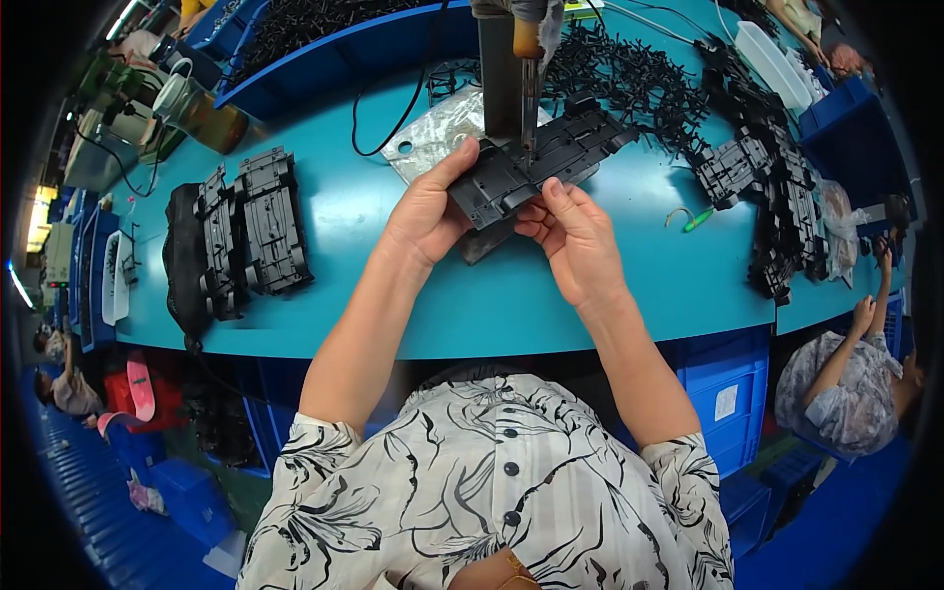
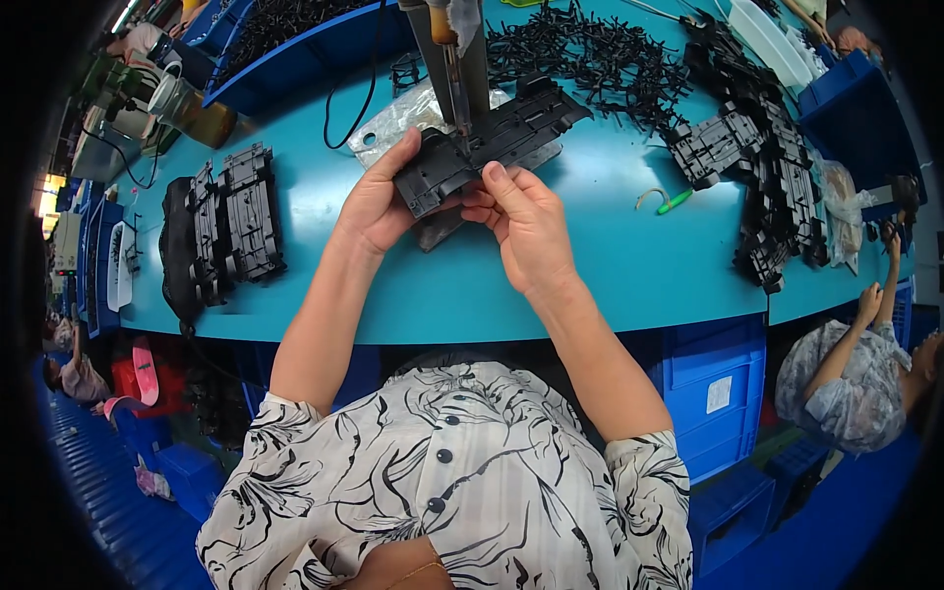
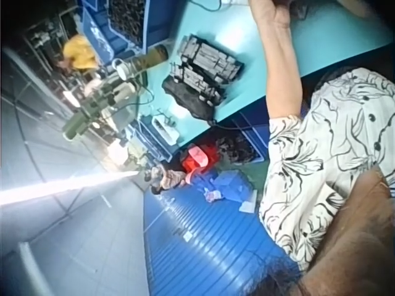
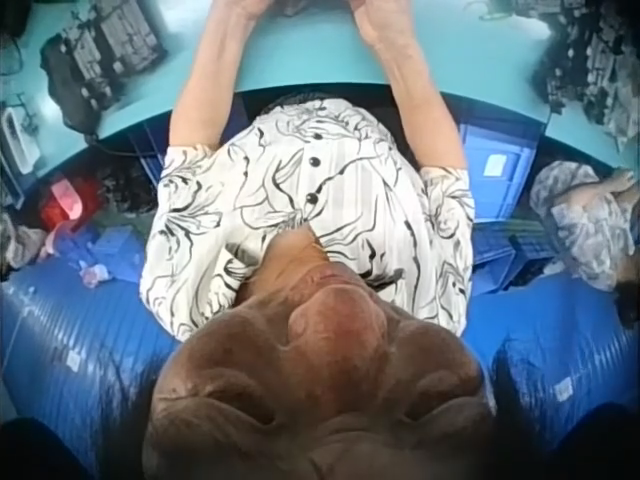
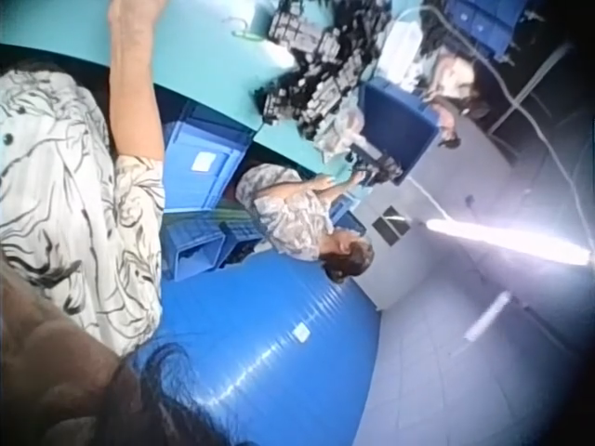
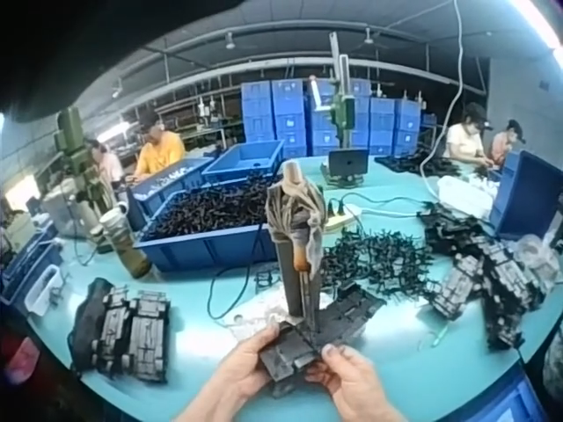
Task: Assembling the bottom chassis of a toy car using a stationary power screwdriver.
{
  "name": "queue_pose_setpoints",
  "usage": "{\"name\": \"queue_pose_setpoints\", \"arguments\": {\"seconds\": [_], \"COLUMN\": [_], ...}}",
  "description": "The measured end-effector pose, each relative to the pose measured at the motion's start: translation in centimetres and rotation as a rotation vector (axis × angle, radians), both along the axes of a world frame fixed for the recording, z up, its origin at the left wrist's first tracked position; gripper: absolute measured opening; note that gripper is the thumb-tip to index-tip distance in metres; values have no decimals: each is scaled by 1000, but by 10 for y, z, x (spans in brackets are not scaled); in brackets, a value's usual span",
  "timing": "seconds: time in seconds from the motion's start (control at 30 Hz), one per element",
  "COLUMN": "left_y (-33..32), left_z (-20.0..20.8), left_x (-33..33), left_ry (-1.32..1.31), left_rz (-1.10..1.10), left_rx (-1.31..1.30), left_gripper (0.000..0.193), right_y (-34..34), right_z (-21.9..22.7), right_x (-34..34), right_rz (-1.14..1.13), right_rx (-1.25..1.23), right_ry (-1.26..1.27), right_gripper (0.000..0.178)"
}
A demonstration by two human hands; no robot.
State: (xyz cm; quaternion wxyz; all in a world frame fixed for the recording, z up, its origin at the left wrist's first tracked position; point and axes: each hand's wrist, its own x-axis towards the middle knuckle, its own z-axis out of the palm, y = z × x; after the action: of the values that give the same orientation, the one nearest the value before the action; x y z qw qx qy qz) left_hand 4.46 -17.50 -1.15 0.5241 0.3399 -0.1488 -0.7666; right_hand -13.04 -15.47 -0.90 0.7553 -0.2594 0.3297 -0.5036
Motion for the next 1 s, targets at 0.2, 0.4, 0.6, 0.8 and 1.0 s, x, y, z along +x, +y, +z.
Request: {"name": "queue_pose_setpoints", "arguments": {"seconds": [0.2,0.4,0.6,0.8,1.0], "left_y": [-2,-3,-3,-3,-1], "left_z": [6,6,8,8,11], "left_x": [0,0,1,1,0], "left_ry": [19,57,59,60,16], "left_rz": [-38,-81,-71,-91,-81], "left_rx": [-7,-28,-24,-37,-33], "left_gripper": [46,49,52,53,53], "right_y": [-3,-3,-4,-4,-5], "right_z": [-1,-3,0,1,0], "right_x": [1,1,3,3,3], "right_rz": [10,3,3,4,2], "right_rx": [-11,-15,-21,-32,-35], "right_ry": [20,15,12,21,16], "right_gripper": [21,22,24,24,24]}}
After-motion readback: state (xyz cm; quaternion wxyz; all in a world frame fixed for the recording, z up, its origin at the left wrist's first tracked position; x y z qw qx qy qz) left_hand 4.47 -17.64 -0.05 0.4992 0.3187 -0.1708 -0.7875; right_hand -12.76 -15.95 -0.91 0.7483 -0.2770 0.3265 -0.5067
